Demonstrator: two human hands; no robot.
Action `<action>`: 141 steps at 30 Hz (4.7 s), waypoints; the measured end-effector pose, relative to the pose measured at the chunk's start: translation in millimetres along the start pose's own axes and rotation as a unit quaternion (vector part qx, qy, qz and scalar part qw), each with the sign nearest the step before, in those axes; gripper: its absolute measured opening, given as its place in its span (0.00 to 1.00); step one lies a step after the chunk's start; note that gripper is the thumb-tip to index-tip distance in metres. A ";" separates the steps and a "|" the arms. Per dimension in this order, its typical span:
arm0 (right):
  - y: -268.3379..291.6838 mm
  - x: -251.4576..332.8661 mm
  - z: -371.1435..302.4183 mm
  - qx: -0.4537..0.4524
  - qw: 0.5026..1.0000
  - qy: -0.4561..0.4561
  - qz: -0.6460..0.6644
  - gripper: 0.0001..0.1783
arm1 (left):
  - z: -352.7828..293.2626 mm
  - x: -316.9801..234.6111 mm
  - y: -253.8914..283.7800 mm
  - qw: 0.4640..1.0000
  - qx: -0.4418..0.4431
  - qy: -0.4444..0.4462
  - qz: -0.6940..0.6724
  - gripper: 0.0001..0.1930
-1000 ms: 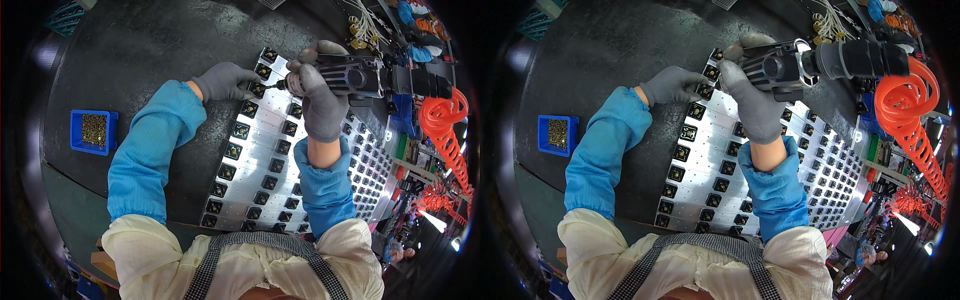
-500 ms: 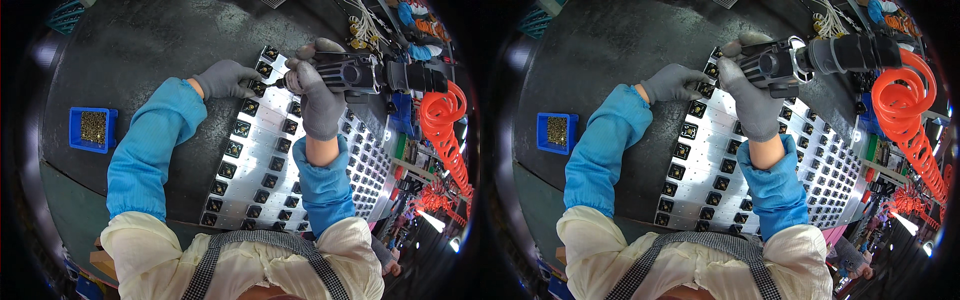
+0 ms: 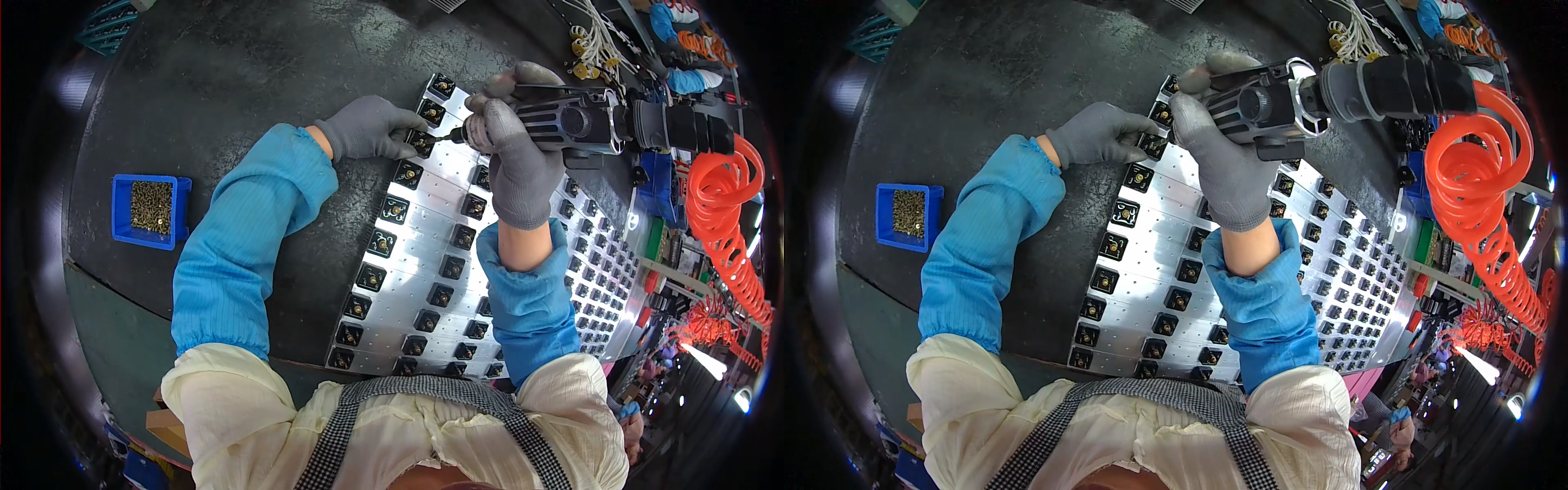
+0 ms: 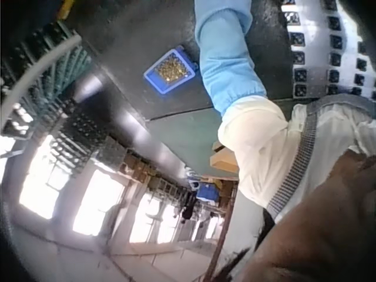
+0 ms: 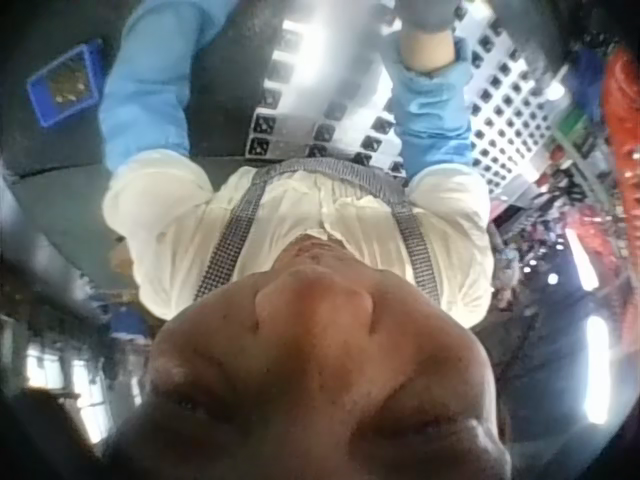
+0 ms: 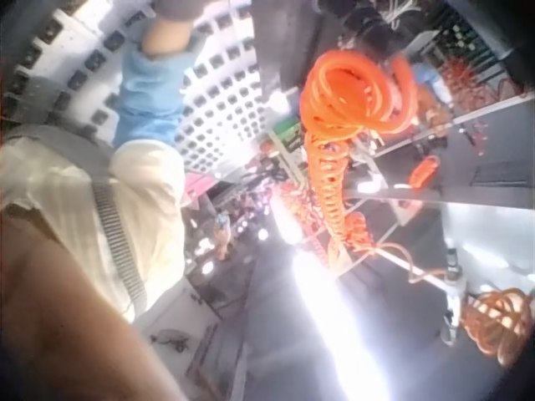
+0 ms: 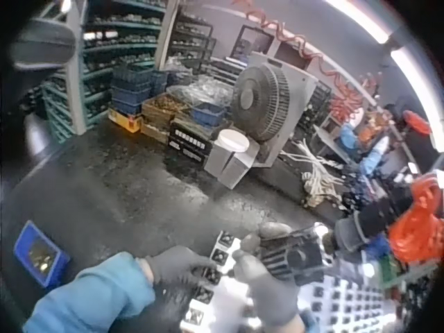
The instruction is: The person tightens screws on a grid of electronic modules using an electric power screwdriver.
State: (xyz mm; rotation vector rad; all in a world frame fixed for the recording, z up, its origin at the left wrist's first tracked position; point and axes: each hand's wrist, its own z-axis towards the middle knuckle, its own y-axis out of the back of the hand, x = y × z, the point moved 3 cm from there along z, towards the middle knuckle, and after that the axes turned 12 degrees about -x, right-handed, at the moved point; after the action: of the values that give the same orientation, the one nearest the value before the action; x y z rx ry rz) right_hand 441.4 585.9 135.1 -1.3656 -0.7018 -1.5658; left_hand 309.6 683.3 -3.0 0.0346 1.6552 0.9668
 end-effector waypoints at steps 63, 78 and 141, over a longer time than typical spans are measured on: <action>-13.7 24.2 -51.3 -0.048 0.997 -0.019 0.054 0.24 | -54.3 -12.3 -12.0 0.999 -0.036 -0.024 -0.014 0.25; -13.3 17.1 -48.4 -0.039 0.998 -0.020 0.042 0.24 | -52.5 -8.4 -13.4 1.000 -0.026 -0.013 0.003 0.26; 4.4 43.3 -99.2 -0.029 0.992 0.007 0.124 0.24 | -113.4 -23.2 -24.4 0.991 -0.062 0.048 -0.110 0.27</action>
State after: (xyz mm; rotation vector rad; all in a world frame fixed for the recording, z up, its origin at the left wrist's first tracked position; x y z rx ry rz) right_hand 402.6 486.5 154.0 -1.4234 -0.4617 -1.4059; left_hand 235.1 591.5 0.8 -0.2772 1.6430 0.9122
